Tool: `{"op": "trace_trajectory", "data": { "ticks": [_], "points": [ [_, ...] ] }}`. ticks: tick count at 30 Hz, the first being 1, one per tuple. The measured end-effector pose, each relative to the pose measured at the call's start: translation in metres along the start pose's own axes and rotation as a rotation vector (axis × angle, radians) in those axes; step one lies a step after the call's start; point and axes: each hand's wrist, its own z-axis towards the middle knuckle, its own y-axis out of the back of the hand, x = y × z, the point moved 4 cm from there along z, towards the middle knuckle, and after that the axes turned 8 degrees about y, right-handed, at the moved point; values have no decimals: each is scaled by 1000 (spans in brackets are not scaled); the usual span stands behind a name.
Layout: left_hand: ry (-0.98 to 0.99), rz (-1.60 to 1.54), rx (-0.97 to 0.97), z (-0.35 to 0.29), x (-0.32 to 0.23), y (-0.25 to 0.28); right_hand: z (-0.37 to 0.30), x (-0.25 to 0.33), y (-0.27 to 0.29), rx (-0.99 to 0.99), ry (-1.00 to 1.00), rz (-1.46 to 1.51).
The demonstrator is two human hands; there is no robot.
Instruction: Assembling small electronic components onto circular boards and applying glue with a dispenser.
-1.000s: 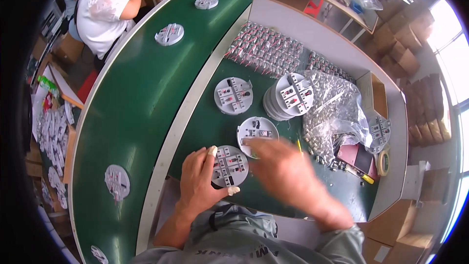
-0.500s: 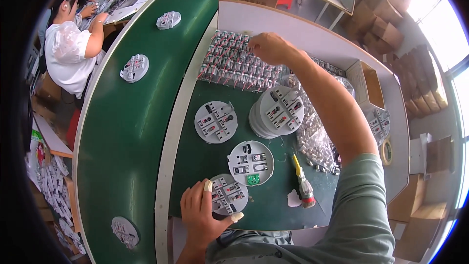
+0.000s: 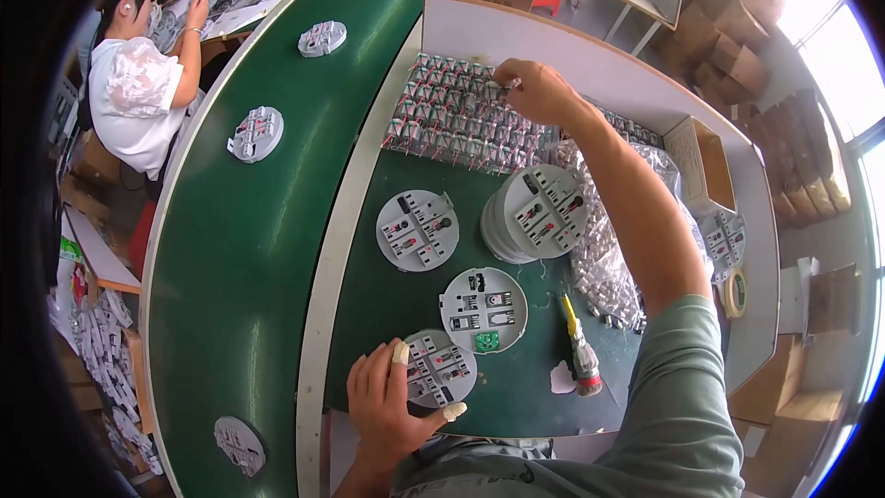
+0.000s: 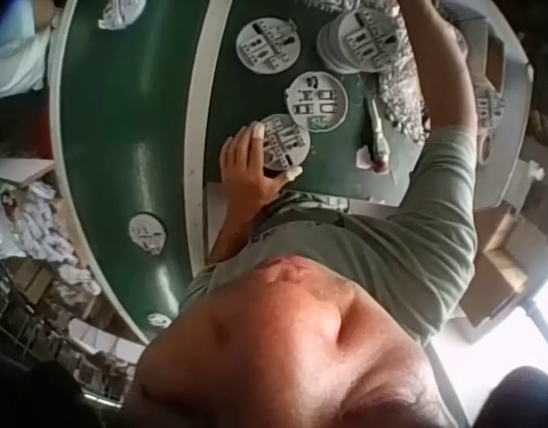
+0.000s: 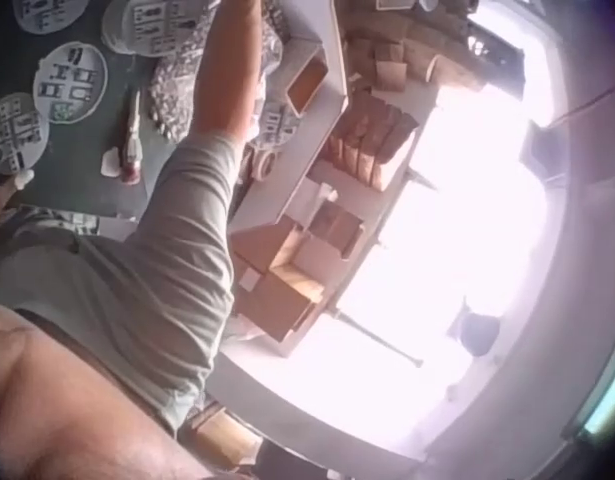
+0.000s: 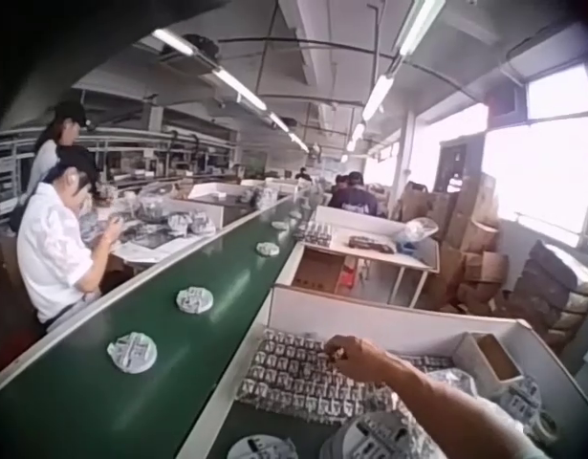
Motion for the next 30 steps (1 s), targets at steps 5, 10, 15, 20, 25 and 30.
{"op": "trace_trajectory", "data": {
  "ticks": [5, 10, 15, 20, 25, 30],
  "points": [
    [19, 16, -32, 0, -3, 12, 13, 10, -5, -61, 79, 63],
    [36, -20, 28, -8, -6, 5, 0, 10, -8, 21, 36, 19],
    [21, -62, -49, -17, -5, 5, -36, 54, 56, -143, -45, 230],
    [62, -76, -47, -11, 1, 6, -162, 170, 64, -82, -160, 761],
    [22, -91, -33, -6, 2, 0, -289, 238, -6, 191, -402, 739],
    [-1, -92, -48, -10, 1, 1, -324, 251, -43, -93, 9, 24]
  ]
}}
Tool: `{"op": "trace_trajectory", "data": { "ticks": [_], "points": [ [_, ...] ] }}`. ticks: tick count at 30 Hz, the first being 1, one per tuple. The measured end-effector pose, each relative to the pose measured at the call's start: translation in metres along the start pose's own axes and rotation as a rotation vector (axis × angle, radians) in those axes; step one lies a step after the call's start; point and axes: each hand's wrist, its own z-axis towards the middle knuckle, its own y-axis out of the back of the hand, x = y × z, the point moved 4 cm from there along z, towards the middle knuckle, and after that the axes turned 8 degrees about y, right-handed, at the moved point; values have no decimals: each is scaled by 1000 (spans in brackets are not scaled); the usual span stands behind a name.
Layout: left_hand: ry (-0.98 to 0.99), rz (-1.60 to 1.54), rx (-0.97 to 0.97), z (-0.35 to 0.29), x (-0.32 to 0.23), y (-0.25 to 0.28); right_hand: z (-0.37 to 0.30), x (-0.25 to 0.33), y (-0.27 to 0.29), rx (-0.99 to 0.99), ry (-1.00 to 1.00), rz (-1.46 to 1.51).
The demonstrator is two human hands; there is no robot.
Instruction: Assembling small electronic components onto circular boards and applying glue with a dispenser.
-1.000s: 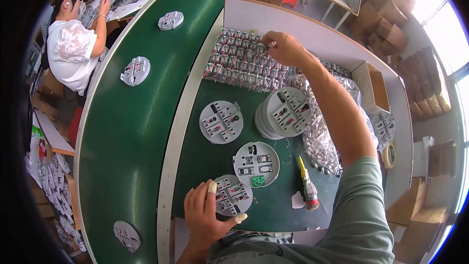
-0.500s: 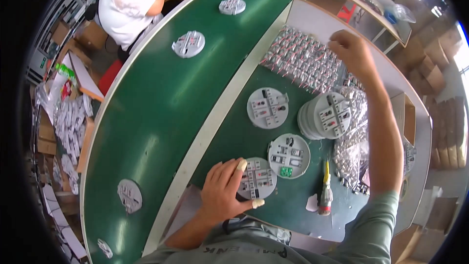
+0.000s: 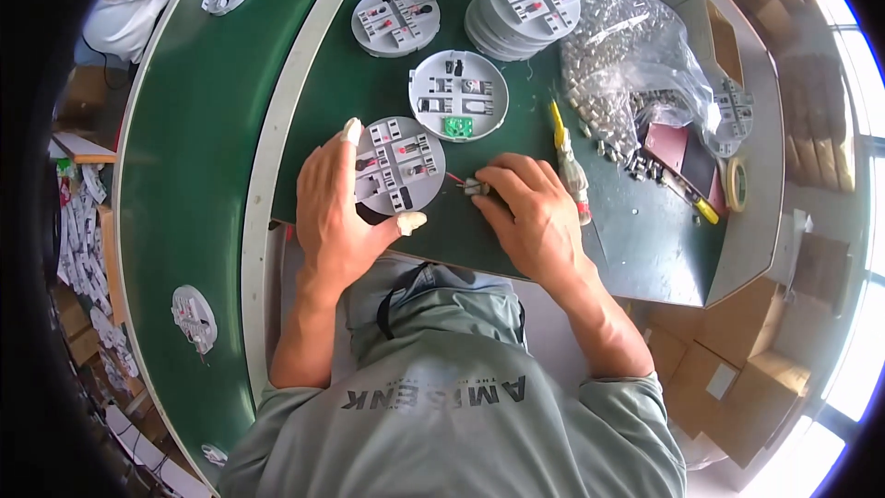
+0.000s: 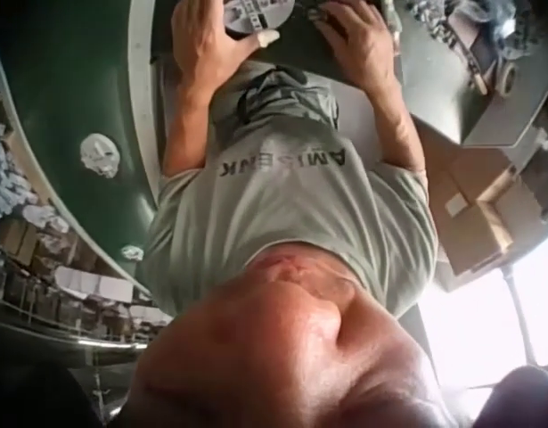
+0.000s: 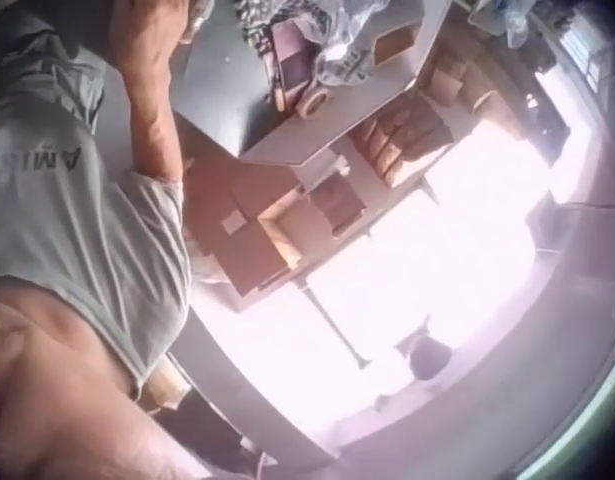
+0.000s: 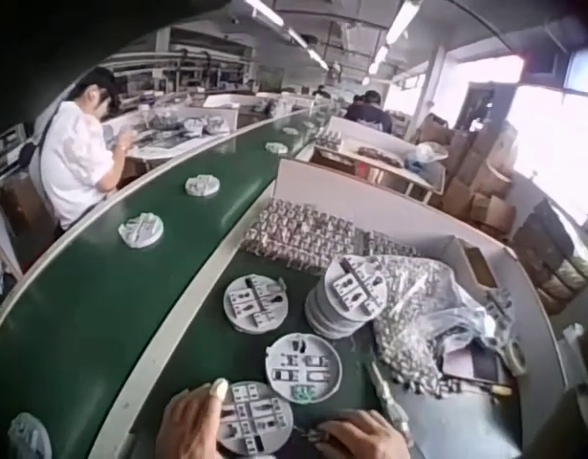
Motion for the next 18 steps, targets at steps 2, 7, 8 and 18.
{"op": "trace_trajectory", "data": {
  "ticks": [2, 7, 8, 18],
  "points": [
    [-7, -31, 52, -6, -2, 3, -5, 1, -2, -1, 2, 30],
    [53, -168, 108, -12, 3, 7, -2, 15, 5, 56, -162, 306],
    [54, -191, 98, -14, 5, 7, -2, 16, 8, 87, -251, 414],
    [2, -175, 28, -11, 10, 1, 71, 62, -34, 258, 356, 245]
  ]
}}
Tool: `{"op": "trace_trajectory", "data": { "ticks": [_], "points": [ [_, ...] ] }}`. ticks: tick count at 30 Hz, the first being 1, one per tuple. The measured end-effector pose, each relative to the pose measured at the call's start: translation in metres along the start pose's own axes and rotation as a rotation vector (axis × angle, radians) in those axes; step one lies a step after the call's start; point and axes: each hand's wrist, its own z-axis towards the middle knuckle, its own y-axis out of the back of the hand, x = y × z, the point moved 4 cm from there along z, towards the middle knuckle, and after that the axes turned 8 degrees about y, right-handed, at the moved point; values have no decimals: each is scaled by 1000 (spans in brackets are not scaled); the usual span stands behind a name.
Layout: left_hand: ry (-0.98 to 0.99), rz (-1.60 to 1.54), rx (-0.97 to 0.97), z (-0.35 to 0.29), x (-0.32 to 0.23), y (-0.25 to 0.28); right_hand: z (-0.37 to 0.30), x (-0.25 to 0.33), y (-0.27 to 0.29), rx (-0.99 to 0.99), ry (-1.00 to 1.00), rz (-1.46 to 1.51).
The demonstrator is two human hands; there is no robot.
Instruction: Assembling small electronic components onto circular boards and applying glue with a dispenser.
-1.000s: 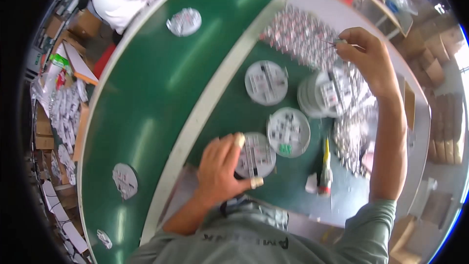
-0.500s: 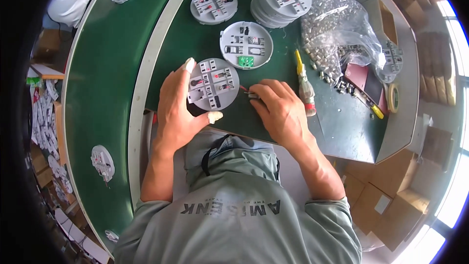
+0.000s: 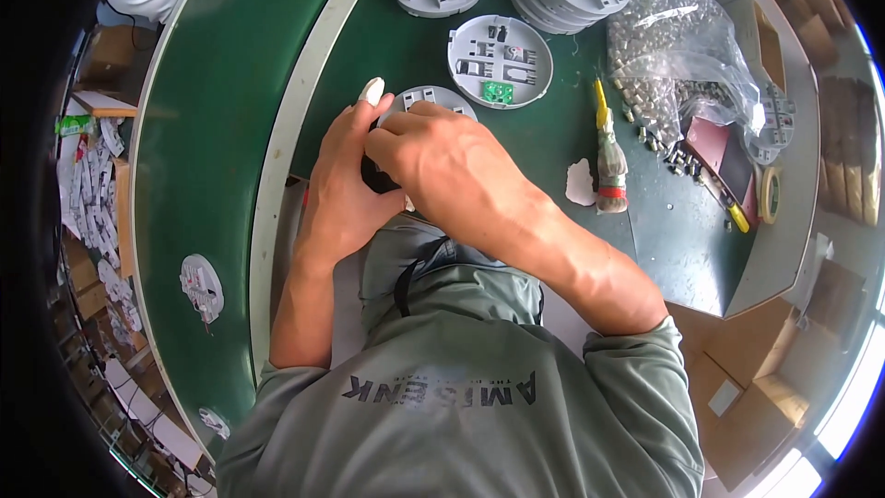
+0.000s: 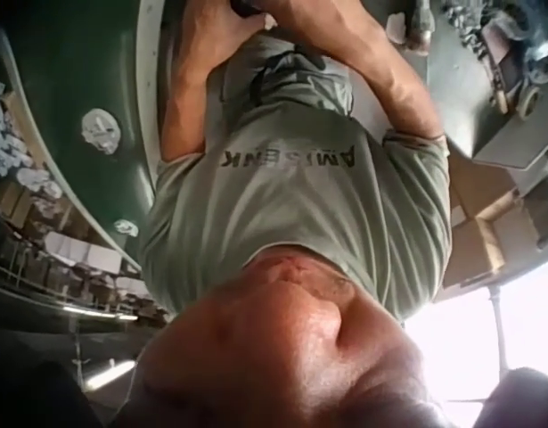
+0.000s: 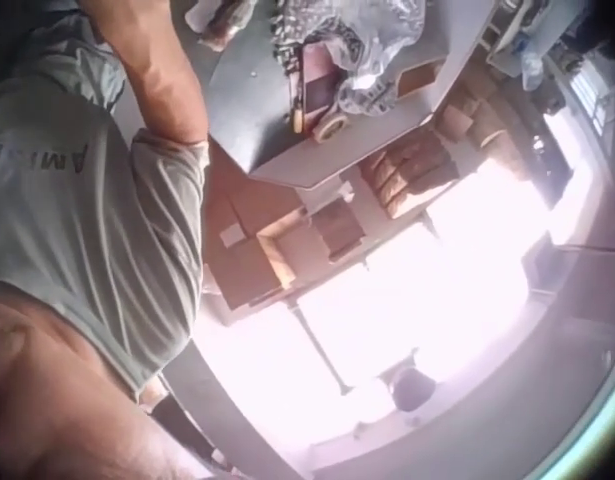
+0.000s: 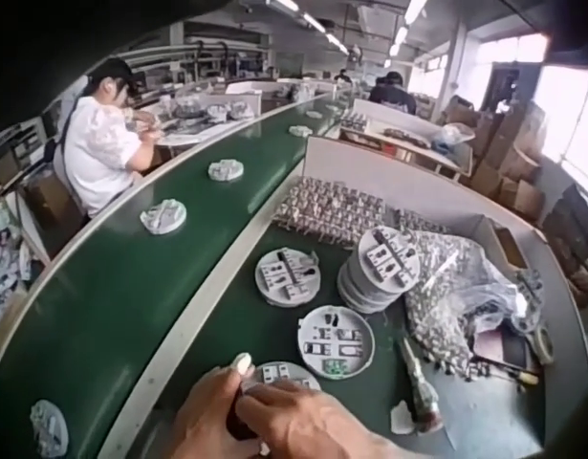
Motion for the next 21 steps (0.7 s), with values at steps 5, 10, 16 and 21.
{"op": "trace_trajectory", "data": {
  "ticks": [5, 10, 16, 21],
  "points": [
    [68, -5, 18, 0, 0, 2, -5, -5, -2, -28, 59, 119],
    [23, -25, -2, 4, 1, 2, -6, -6, -7, -81, 43, 78],
    [55, -23, 19, 3, 3, 2, 1, -21, -4, -11, 122, 258],
    [0, -33, -6, 7, -2, 0, -5, -14, -8, -58, 236, 93]
  ]
}}
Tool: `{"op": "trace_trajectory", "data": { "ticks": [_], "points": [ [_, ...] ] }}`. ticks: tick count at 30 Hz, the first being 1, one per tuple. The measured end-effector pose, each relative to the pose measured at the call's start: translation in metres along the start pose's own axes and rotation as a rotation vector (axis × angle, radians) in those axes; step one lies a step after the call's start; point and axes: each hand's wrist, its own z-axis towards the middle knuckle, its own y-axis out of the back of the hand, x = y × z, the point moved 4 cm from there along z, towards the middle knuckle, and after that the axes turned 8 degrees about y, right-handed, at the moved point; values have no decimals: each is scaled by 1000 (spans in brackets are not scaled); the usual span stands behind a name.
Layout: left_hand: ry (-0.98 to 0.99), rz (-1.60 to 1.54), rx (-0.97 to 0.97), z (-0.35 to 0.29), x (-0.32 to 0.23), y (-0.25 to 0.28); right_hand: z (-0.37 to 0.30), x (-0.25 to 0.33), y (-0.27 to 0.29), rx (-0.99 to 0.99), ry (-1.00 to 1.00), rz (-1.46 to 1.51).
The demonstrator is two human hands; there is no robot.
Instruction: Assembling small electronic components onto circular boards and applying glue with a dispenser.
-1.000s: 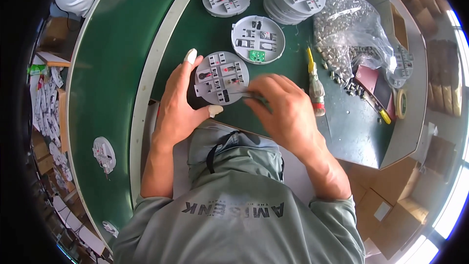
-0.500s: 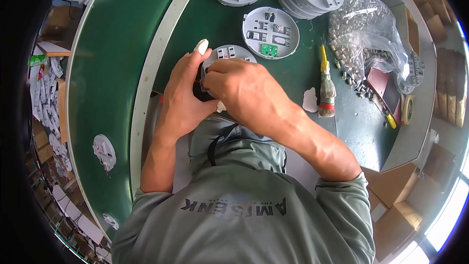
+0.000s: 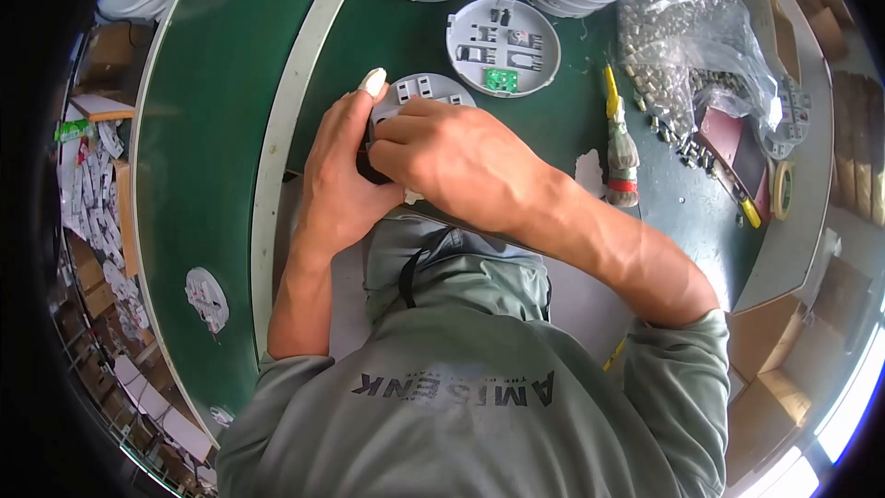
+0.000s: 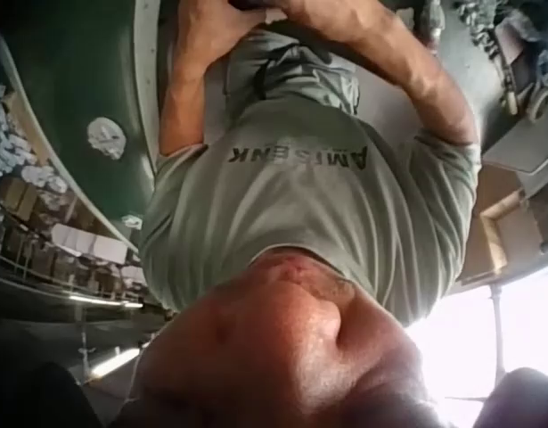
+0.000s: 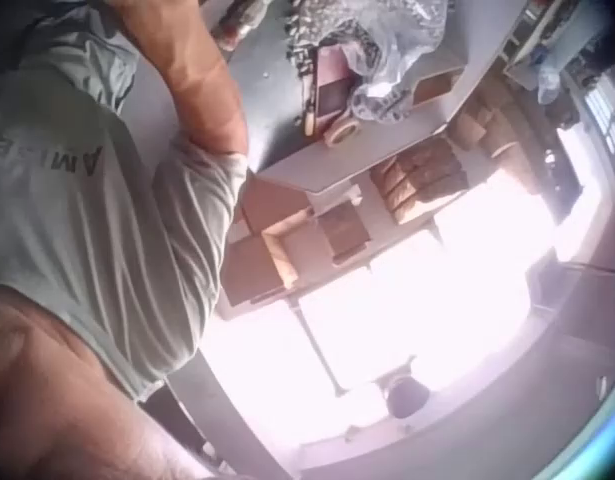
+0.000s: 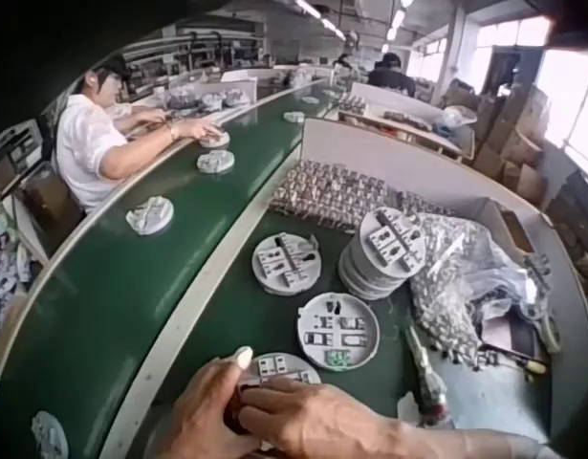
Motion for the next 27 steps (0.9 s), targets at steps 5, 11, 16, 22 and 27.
{"op": "trace_trajectory", "data": {
  "ticks": [5, 11, 16, 22, 27],
  "points": [
    [80, 40, 27, -4, 2, 2, 12, 6, 15, 252, -114, 10],
    [99, 17, 29, -4, 0, 0, -92, 33, 81, -476, -758, -433],
    [45, 4, 16, -3, 1, 1, -152, 25, 62, -301, -1166, -645],
    [47, 39, 6, 2, 3, -2, -197, 39, 61, -941, -1175, 172],
    [91, 90, 6, -1, 3, -1, -91, 47, 37, -832, -821, 426]
  ]
}}
